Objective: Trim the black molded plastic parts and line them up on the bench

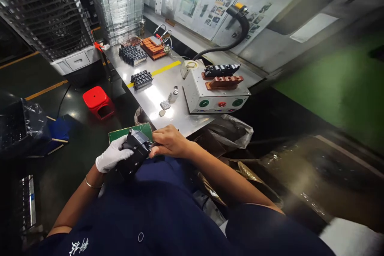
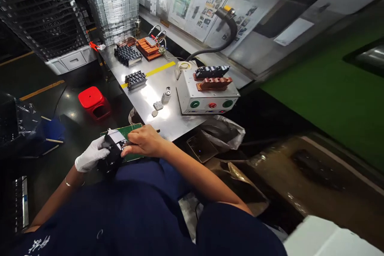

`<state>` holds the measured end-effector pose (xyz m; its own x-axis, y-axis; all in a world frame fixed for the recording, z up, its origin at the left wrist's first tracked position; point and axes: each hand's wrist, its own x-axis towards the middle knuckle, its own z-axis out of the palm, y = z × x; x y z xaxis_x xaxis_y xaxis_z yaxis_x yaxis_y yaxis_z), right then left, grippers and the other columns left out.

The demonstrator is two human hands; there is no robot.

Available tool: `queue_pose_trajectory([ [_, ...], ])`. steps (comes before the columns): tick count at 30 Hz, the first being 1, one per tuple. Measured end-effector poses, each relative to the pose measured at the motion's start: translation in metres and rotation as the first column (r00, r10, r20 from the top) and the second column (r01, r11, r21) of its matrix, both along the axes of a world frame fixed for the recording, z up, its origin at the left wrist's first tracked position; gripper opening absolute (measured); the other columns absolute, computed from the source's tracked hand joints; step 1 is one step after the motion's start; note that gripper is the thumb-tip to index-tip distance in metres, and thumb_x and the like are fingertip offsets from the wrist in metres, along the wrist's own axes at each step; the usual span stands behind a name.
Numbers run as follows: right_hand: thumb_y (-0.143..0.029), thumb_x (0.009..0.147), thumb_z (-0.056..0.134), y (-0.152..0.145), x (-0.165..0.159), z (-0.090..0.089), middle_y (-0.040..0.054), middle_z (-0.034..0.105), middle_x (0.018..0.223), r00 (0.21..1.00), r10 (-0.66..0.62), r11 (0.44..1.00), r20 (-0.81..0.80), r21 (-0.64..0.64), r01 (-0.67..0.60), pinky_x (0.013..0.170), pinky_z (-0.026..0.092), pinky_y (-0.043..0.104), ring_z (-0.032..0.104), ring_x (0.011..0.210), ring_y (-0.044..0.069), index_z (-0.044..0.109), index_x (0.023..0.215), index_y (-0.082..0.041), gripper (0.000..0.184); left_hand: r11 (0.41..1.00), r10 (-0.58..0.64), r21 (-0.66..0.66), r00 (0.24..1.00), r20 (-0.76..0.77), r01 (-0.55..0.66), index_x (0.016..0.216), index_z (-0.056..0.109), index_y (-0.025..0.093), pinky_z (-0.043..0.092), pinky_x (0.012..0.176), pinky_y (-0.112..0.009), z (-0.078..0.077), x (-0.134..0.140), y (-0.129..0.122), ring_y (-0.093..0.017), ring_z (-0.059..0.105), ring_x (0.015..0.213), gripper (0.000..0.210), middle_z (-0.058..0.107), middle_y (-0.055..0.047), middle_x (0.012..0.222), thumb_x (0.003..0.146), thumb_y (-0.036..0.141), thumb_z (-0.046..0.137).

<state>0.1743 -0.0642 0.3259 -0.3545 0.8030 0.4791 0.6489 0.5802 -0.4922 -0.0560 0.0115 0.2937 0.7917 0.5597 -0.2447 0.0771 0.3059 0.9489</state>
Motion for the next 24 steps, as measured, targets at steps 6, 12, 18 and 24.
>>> queue_pose_trajectory([
  [6,-0.067,0.085,0.043,-0.027,0.018,-0.004,-0.0053,0.037,0.048,0.972,-0.099,0.990,-0.215,0.079,0.119,0.046,0.025,0.022,0.035,0.044,0.006,0.042,0.053,-0.018,0.058,0.997,-0.076,0.023,0.997,-0.019,0.076,0.120,0.062,0.017,0.046,0.089,-0.036,0.007,0.023,0.003,-0.026,0.061,0.099,0.064,0.068,-0.009,0.110,0.064,0.043,0.080],
  [12,-0.057,0.079,0.064,-0.068,0.045,0.002,0.0002,0.057,0.069,0.877,-0.325,0.933,-0.353,0.031,0.359,0.049,0.040,0.020,0.048,0.053,0.007,0.066,0.093,-0.016,0.043,0.980,-0.198,0.006,0.980,-0.009,0.198,0.121,0.062,0.015,0.044,0.094,-0.039,0.008,0.076,-0.008,-0.030,0.059,0.107,0.067,0.067,-0.011,0.116,0.064,0.048,0.079],
  [18,-0.031,0.086,0.064,-0.107,0.072,-0.013,0.0031,0.062,0.077,0.734,-0.464,0.809,-0.495,0.100,0.579,0.057,0.050,0.020,0.060,0.067,0.010,0.072,0.096,-0.019,0.017,0.971,-0.237,-0.034,0.971,-0.023,0.236,0.121,0.062,0.015,0.044,0.096,-0.039,0.000,0.146,-0.036,-0.031,0.058,0.111,0.068,0.066,-0.012,0.119,0.066,0.054,0.074],
  [24,-0.045,0.083,0.064,-0.137,0.114,-0.039,0.0021,0.059,0.066,0.507,-0.676,0.665,-0.535,-0.146,0.732,0.053,0.046,0.022,0.054,0.057,0.010,0.069,0.068,-0.016,0.033,0.975,-0.195,0.071,0.967,-0.164,0.209,0.115,0.062,0.014,0.045,0.097,-0.040,-0.023,0.203,-0.057,-0.030,0.060,0.110,0.061,0.067,-0.012,0.115,0.069,0.052,0.071],
])
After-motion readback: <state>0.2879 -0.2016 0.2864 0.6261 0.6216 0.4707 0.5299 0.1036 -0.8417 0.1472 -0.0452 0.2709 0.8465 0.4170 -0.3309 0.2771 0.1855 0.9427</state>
